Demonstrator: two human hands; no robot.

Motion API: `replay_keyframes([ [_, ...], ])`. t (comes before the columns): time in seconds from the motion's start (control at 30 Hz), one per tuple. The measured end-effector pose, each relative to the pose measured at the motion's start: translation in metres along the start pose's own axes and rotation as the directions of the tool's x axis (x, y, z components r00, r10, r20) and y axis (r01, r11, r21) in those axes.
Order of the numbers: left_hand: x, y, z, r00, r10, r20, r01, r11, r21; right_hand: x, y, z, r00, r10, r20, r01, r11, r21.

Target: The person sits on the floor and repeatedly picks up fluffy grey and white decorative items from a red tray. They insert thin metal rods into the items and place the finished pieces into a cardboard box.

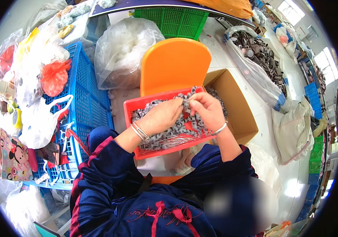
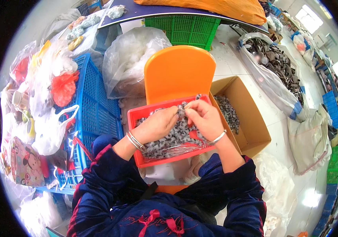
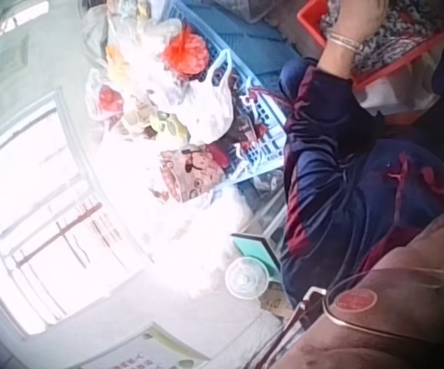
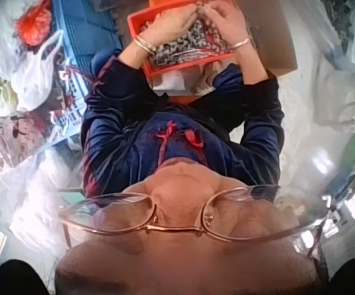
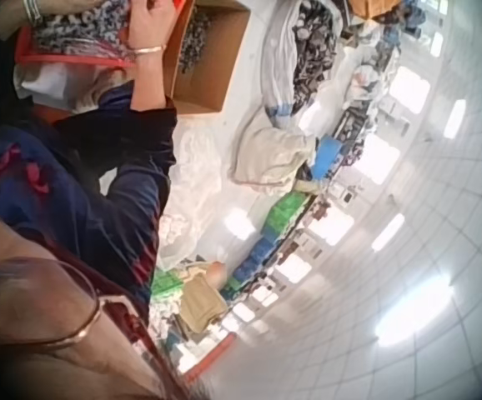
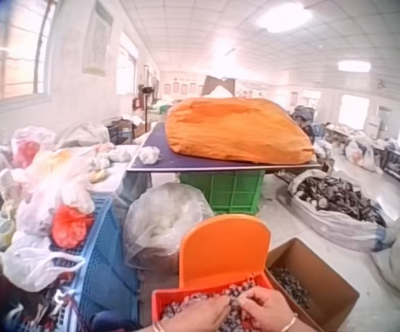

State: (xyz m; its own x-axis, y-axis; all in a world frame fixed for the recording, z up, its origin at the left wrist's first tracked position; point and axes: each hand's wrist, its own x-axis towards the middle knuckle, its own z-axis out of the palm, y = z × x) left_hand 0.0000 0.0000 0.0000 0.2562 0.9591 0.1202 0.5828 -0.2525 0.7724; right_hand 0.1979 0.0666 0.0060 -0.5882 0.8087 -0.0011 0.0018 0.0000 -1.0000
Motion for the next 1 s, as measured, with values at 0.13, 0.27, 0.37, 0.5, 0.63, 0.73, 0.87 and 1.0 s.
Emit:
replay_keyframes([
  [0.13,0.005,0.002,0.006,0.999,0.009,-0.03,-0.01,1.0,-0.013,-0.004,-0.02,-0.015,0.998,-0.041,-0.054,0.033,0.99,-0.136],
  [0.27,0.003,0.001,0.003,0.997,0.065,-0.035,-0.065,0.998,0.001,-0.004,-0.02,-0.013,0.993,-0.115,-0.025,0.1,0.938,-0.333],
  [0.37,0.001,0.0,-0.001,1.0,0.014,0.004,-0.014,0.999,0.031,-0.003,-0.02,-0.008,0.989,-0.145,0.019,0.139,0.888,-0.438],
  [0.5,0.0,-0.001,-0.001,0.999,0.023,-0.035,-0.023,1.0,0.012,-0.004,-0.016,0.007,0.992,-0.123,0.015,0.117,0.896,-0.427],
  [0.63,0.001,0.0,-0.001,0.998,0.0,-0.058,-0.001,1.0,-0.022,-0.004,-0.017,0.01,0.991,-0.129,0.038,0.13,0.844,-0.52],
  [0.73,0.002,-0.002,0.001,0.996,0.009,-0.088,-0.013,0.999,-0.043,-0.002,-0.015,0.01,0.975,-0.212,0.063,0.207,0.776,-0.596],
  [0.87,0.003,-0.005,0.008,0.985,0.02,-0.174,-0.028,0.999,-0.041,-0.002,-0.009,0.02,0.922,-0.384,0.049,0.297,0.619,-0.727],
  [1.0,0.007,-0.003,0.018,0.977,-0.117,-0.178,0.104,0.991,-0.079,0.008,0.01,0.036,0.8,-0.6,0.015,0.279,0.348,-0.895],
])
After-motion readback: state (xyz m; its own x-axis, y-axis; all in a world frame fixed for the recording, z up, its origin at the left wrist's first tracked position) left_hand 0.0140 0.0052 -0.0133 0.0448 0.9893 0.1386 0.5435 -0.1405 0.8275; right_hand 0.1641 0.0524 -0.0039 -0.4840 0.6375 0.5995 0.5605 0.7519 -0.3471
